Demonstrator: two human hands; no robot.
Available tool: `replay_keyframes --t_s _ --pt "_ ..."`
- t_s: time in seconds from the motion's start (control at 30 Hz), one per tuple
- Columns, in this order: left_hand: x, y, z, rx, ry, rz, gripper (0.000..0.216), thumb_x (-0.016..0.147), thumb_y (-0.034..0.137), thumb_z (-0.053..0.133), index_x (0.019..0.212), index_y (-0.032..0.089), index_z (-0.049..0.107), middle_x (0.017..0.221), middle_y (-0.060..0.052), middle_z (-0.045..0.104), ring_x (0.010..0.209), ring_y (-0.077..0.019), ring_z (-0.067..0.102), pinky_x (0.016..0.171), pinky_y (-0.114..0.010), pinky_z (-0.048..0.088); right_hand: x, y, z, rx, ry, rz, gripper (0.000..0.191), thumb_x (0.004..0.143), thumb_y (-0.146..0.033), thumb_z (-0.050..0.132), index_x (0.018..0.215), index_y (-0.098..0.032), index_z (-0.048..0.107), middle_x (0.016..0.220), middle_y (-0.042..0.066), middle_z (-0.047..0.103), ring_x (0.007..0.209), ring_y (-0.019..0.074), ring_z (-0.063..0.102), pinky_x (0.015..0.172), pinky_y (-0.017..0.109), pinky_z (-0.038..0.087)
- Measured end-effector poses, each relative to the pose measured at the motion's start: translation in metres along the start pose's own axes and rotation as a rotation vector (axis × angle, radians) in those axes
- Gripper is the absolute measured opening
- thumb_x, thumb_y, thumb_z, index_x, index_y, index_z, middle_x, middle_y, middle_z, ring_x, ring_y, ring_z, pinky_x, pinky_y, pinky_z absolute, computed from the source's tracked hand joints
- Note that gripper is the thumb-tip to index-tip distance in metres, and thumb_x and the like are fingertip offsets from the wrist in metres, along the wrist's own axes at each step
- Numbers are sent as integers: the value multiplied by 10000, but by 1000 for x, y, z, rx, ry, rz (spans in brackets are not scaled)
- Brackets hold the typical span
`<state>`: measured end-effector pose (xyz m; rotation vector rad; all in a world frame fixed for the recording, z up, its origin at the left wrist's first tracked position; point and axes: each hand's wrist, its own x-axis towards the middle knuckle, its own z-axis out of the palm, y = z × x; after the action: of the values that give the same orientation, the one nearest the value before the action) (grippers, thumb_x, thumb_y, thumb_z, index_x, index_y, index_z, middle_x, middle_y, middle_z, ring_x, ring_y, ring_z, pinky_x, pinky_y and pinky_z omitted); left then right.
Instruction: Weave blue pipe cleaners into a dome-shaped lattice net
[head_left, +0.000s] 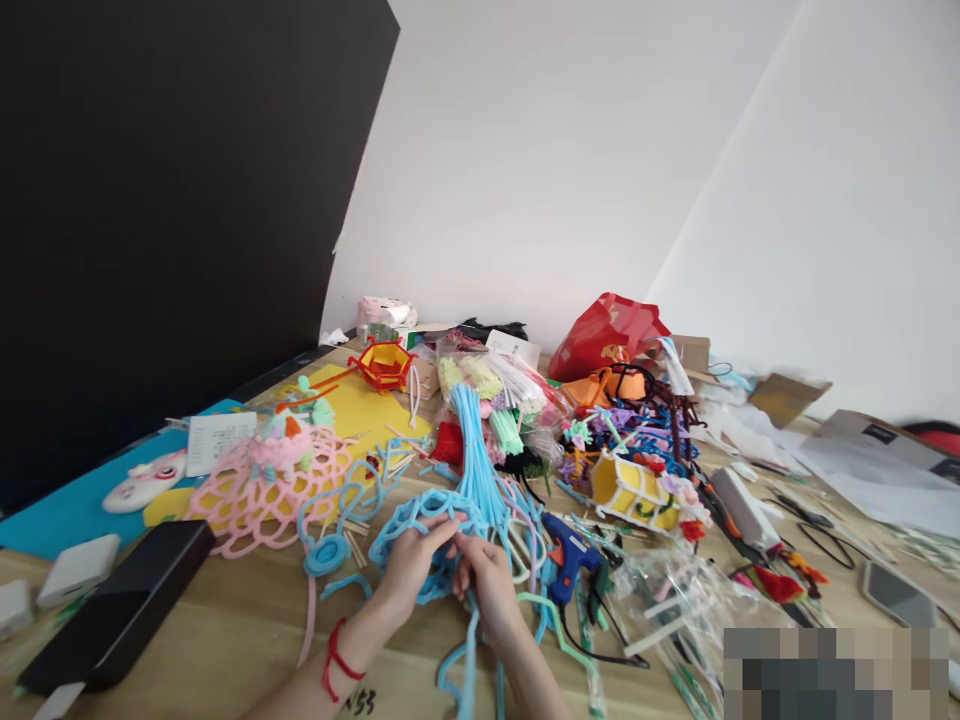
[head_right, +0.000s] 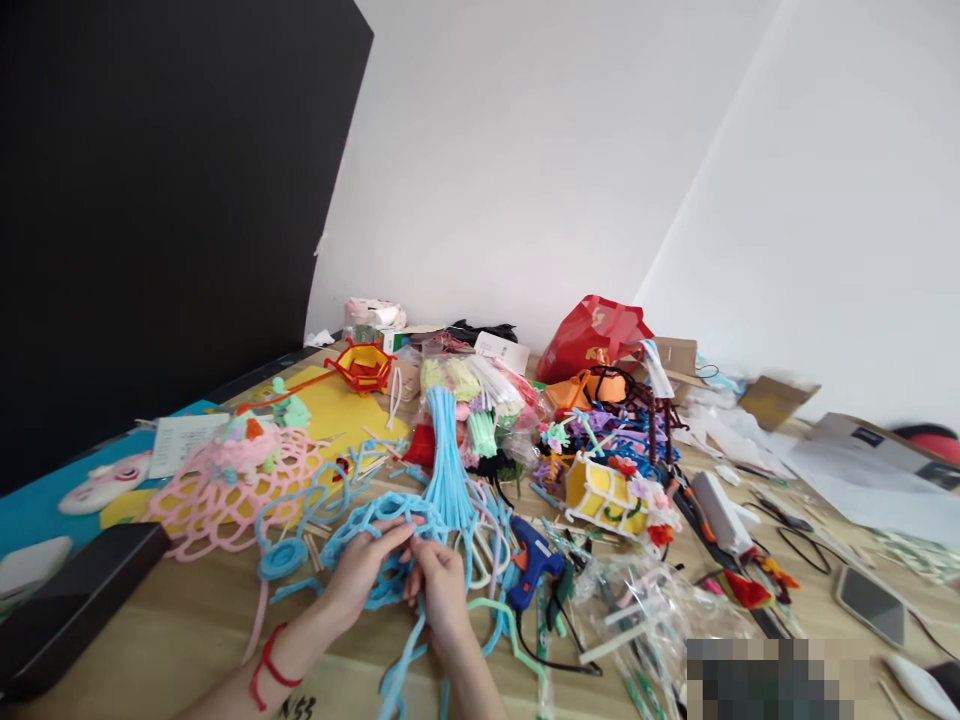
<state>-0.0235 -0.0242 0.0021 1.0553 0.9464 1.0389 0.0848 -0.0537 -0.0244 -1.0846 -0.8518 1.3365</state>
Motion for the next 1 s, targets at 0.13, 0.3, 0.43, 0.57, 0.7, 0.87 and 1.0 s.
replay_keyframes --t_s 0.13,0.3,0.43,0.57,0.7,0.87,1.0 --pt "-2 2 1 8 20 -4 290 661 364 660 842 153 744 847 -76 740 925 -267 639 817 -327 482 -5 -3 1 -208 -8 -85 415 756 -533 553 555 -171 526 351 -68 396 345 88 387 387 208 280" --pt "-5 1 4 -8 7 -16 231 653 321 675 804 168 760 915 -79 749 971 -276 641 917 -350 458 -11 -4 1 -501 -1 -250 391 837 -452 479 560 -175 465 501 -50 379 485 86 323 461 218 237" --pt "-5 -1 5 0 15 -17 223 666 307 664 824 183 761 912 -61 752 961 -266 648 923 -349 459 -15 -10 -1 -453 -82 -246 399 848 -473 476 584 -173 477 497 -55 377 470 80 324 452 213 239" --pt "-4 0 5 37 0 -24 242 673 333 653 827 180 758 911 -59 751 975 -274 638 935 -360 448 -17 -20 -6 -307 -173 -154 433 806 -535 535 601 -154 558 400 -55 422 370 71 354 402 203 241" --pt "-3 1 9 51 14 -21 276 664 384 659 816 173 752 864 -64 751 933 -287 640 890 -373 464 -18 -28 -9 -144 -179 -127 438 777 -548 574 603 -149 626 338 -68 390 306 47 273 366 199 189" --pt "-3 3 12 10 -38 25 265 660 400 677 782 174 739 805 -53 740 911 -273 634 869 -346 457 -21 -38 -5 84 -99 -122 387 765 -524 562 611 -174 617 373 -62 410 315 73 345 381 215 261" --pt "-4 4 11 48 -52 68 249 675 412 671 720 173 727 719 -36 716 791 -236 630 787 -313 474 -18 -39 -4 115 -71 -159 294 745 -476 595 688 -188 565 481 -51 488 371 101 473 413 222 344"
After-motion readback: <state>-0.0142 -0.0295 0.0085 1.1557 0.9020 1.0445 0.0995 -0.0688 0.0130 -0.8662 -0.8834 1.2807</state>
